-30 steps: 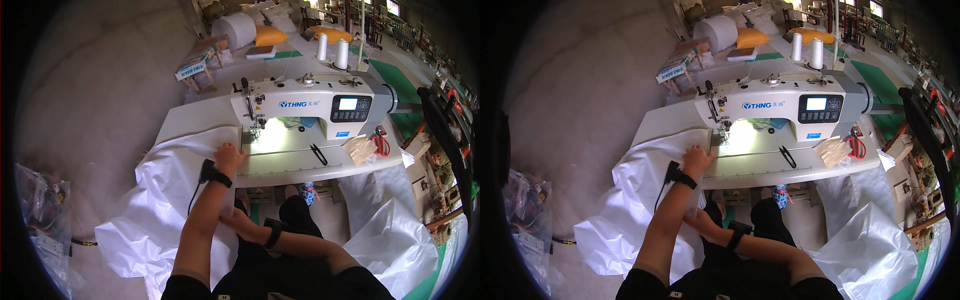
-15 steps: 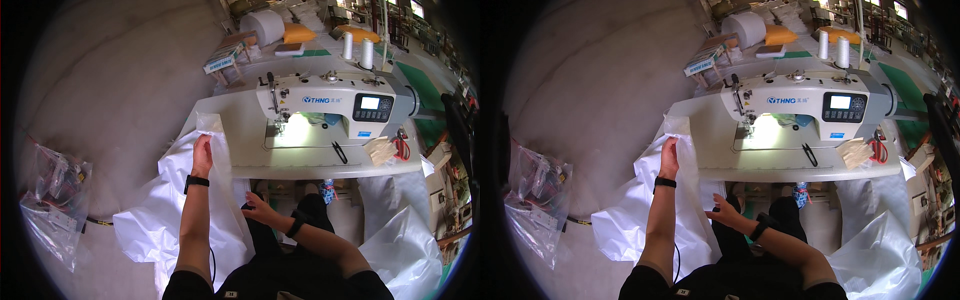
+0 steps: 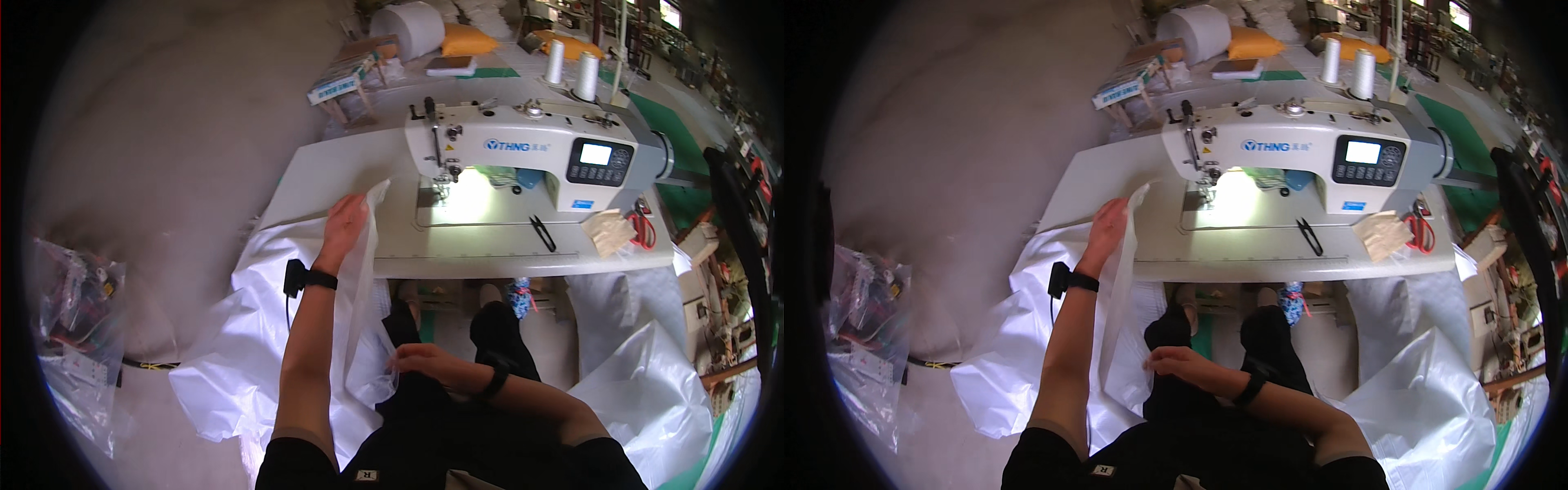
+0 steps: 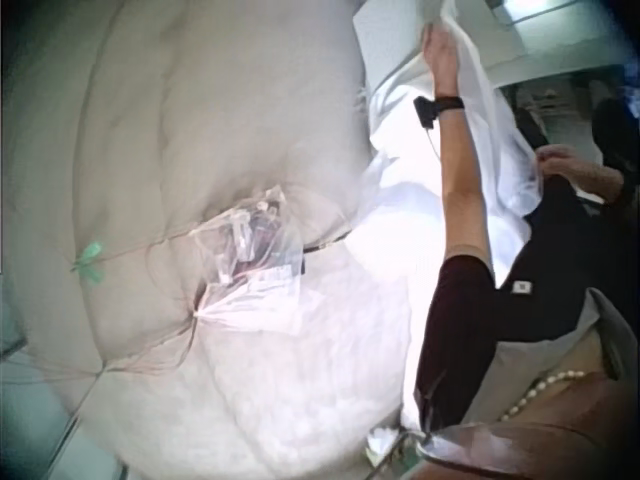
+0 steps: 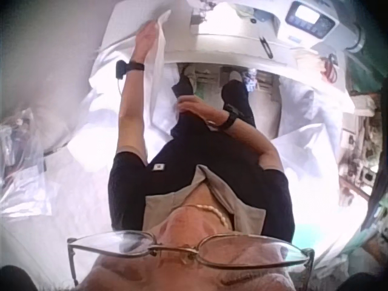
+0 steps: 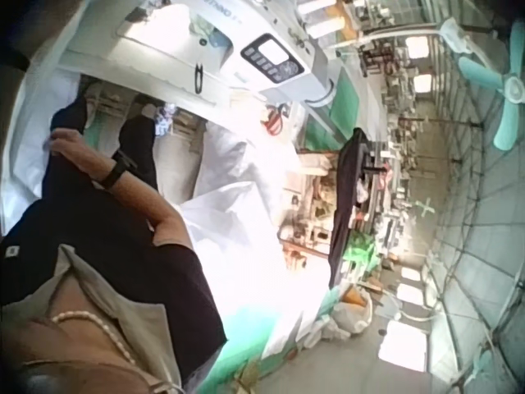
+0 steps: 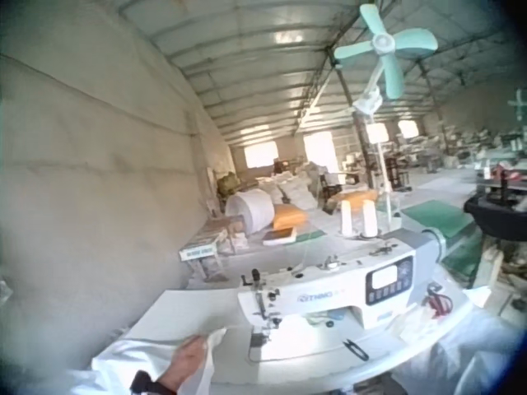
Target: The recorder is sewing large white plastic bags using an industrial sewing machine.
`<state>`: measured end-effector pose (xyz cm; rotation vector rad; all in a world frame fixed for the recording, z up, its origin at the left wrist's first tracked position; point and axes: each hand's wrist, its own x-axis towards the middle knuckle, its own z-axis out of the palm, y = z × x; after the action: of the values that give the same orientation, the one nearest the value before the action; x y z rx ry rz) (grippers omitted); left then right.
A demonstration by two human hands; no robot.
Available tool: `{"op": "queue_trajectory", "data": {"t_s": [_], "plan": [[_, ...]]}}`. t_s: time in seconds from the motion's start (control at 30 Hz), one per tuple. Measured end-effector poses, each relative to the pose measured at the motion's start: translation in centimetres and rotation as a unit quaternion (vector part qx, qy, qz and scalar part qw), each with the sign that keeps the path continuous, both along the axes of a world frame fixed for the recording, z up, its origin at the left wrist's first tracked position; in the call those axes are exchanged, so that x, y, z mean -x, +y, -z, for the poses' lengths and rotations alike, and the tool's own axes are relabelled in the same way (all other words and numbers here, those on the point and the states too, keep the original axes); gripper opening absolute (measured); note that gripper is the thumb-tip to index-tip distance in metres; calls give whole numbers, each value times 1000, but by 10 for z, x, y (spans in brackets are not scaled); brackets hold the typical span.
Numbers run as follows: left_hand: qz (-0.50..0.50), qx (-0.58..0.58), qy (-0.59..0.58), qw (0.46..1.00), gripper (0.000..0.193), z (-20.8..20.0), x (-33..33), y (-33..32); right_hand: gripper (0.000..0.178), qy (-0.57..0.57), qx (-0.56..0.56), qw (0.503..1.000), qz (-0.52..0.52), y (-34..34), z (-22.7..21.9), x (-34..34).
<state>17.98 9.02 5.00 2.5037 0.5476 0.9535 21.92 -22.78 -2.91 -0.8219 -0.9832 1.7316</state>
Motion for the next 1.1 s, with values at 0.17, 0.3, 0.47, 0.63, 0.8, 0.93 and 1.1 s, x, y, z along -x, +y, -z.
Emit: {"op": "queue_trajectory", "data": {"t_s": [0.17, 0.3, 0.47, 0.63, 0.8, 0.93, 1.1], "plan": [[-149, -241, 252, 926, 46, 75, -43, -18, 61, 153, 19, 987, 46, -4, 27, 17], [-62, -306, 184, 932, 31, 84, -93, -1, 33, -203, -66, 971, 111, 6, 26, 31], [-115, -213, 306, 921, 50, 80, -118, 8, 25, -70, -7, 978, 197, -62, 45, -22], [-51, -183, 226, 955, 55, 88, -123, 35, 31, -624, 143, 497, 585, -244, 77, -117], [-51, -136, 206, 968, 56, 96, -120, 53, 39, -544, 566, 263, 561, -474, 68, -103], [-37, -110, 217, 969, 54, 96, -118, 51, 89, -73, 653, 463, 595, -545, 70, -60], [-60, -164, 225, 959, 54, 93, -119, 49, 85, 14, 546, 469, 694, -518, 96, -36]]}}
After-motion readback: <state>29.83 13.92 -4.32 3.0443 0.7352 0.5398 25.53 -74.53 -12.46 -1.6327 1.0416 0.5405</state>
